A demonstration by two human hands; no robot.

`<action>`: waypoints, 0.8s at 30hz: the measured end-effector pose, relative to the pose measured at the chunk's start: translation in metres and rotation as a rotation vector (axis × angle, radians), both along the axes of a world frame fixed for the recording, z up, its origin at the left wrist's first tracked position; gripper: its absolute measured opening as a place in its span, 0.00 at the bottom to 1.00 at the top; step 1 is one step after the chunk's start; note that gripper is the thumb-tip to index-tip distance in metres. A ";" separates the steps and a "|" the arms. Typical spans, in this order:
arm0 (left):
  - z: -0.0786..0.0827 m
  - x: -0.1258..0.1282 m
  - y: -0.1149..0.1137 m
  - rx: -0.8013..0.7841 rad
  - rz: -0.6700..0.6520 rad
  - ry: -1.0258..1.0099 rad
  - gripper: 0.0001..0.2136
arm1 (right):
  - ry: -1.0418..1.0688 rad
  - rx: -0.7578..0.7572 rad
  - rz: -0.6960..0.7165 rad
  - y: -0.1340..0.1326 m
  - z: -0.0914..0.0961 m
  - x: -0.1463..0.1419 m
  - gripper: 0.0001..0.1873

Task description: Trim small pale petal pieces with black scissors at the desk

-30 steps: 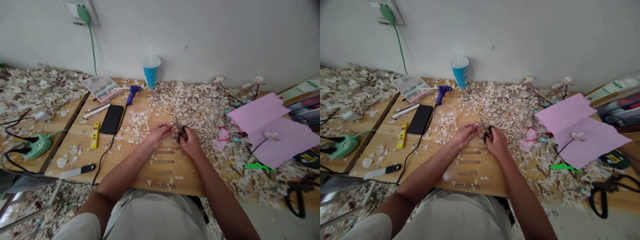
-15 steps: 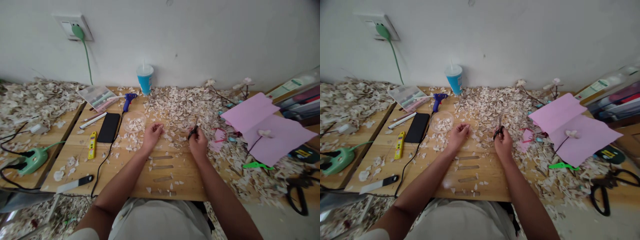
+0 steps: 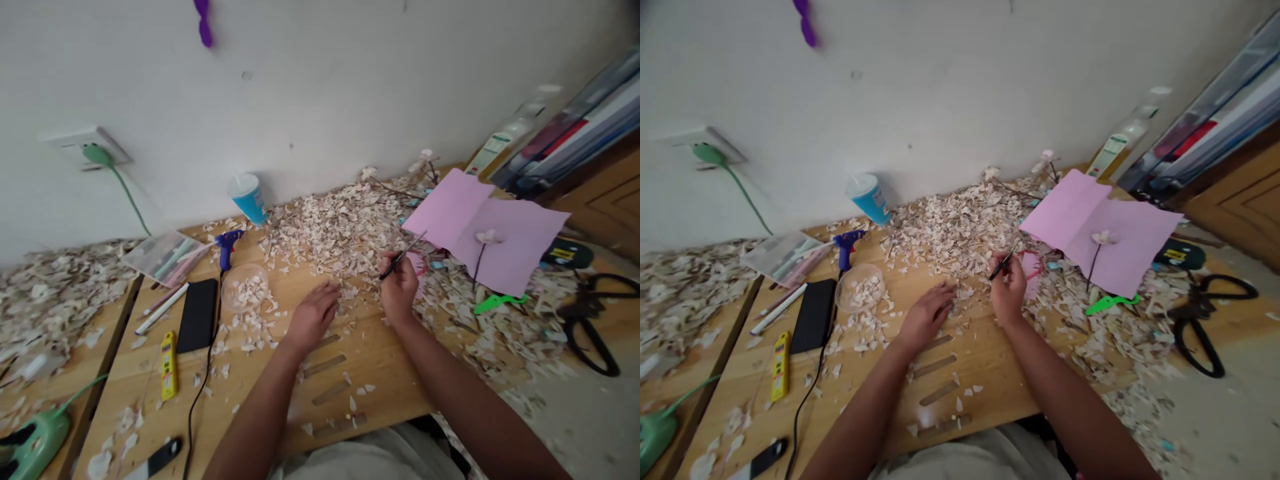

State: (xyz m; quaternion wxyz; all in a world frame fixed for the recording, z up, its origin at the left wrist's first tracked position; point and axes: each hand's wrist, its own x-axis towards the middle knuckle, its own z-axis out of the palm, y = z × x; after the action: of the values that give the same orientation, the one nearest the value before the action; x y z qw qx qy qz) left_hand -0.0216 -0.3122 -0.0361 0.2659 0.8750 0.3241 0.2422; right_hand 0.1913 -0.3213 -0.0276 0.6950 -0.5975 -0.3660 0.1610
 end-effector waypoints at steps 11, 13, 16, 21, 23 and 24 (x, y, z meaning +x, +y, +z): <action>0.021 0.004 0.001 0.053 -0.125 0.384 0.29 | 0.152 0.031 0.028 0.014 -0.009 0.009 0.10; 0.024 0.008 -0.003 0.074 -0.220 0.433 0.29 | 0.167 0.027 0.031 0.016 -0.010 0.010 0.10; 0.025 0.019 -0.011 0.139 -0.282 0.481 0.27 | 0.181 0.032 0.037 0.018 -0.010 0.011 0.10; 0.022 0.043 -0.002 0.285 0.047 0.531 0.32 | 0.225 0.039 0.044 0.022 -0.008 0.012 0.08; 0.023 0.053 0.017 0.307 0.137 0.557 0.35 | 0.219 0.046 0.038 0.023 -0.009 0.013 0.08; 0.024 0.059 0.029 0.308 0.167 0.574 0.36 | 0.213 0.049 0.039 0.023 -0.009 0.013 0.08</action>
State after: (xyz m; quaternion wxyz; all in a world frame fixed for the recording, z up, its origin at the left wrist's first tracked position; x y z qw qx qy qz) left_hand 0.0377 -0.2832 -0.0126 0.0078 0.9079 0.4159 0.0527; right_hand 0.2041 -0.2984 -0.0367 0.7412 -0.5526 -0.3054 0.2281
